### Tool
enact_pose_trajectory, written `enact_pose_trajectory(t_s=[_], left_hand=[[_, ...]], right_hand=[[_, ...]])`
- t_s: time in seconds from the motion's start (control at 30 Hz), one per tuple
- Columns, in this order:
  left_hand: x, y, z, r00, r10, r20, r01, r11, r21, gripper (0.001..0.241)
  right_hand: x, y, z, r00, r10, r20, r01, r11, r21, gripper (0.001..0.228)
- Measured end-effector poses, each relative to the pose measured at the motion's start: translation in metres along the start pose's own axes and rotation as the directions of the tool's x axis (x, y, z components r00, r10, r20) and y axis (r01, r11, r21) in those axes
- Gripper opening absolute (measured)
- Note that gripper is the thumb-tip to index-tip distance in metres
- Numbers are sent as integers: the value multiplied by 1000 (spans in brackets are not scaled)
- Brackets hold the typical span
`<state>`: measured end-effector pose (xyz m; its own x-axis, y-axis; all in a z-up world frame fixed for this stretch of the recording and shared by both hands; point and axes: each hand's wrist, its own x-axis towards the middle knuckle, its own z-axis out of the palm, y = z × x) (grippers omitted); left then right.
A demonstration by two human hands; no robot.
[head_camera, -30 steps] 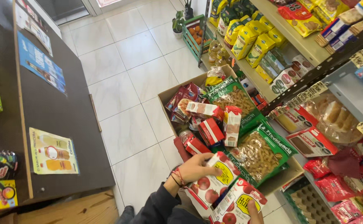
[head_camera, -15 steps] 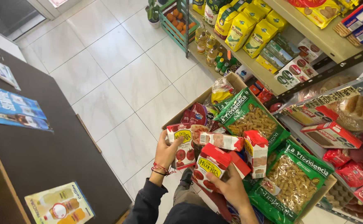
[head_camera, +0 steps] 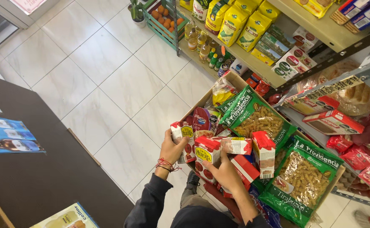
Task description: The person moves packages of flour and tomato sauce from a cardboard box on the floor onto a metal shelf and rearranges items on the shelf by hand.
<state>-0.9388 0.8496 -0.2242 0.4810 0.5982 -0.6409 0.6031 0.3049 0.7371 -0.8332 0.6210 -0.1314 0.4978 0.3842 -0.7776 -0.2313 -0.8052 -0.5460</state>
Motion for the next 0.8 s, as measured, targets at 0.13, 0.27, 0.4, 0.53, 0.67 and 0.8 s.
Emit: enact_pose_trajectory(t_s=[0.13, 0.27, 0.4, 0.53, 0.67, 0.8], left_hand=[[4, 6, -8, 998, 11, 54, -23, 974, 226, 82], [3, 17, -33, 990, -41, 134, -6, 944, 329, 74], [3, 12, -46, 1000, 16, 18, -21, 912, 409, 83], [-7, 11, -44, 997, 37, 60, -56, 938, 343, 81], [-15, 1, -34, 995, 80, 53, -93, 941, 325, 81], [-48, 5, -22, 988, 140, -62, -107, 918, 381, 76]], right_hand=[[-8, -4, 1, 995, -59, -83, 59, 998, 6, 111], [1, 17, 11, 964, -209, -166, 213, 977, 6, 114], [-4, 21, 2, 978, -120, -173, 77, 968, -240, 117], [-7, 27, -6, 979, -167, -116, 145, 973, -180, 107], [-40, 18, -15, 985, -159, -73, 151, 983, -105, 100], [-66, 43, -40, 994, -90, 57, 84, 991, 104, 92]])
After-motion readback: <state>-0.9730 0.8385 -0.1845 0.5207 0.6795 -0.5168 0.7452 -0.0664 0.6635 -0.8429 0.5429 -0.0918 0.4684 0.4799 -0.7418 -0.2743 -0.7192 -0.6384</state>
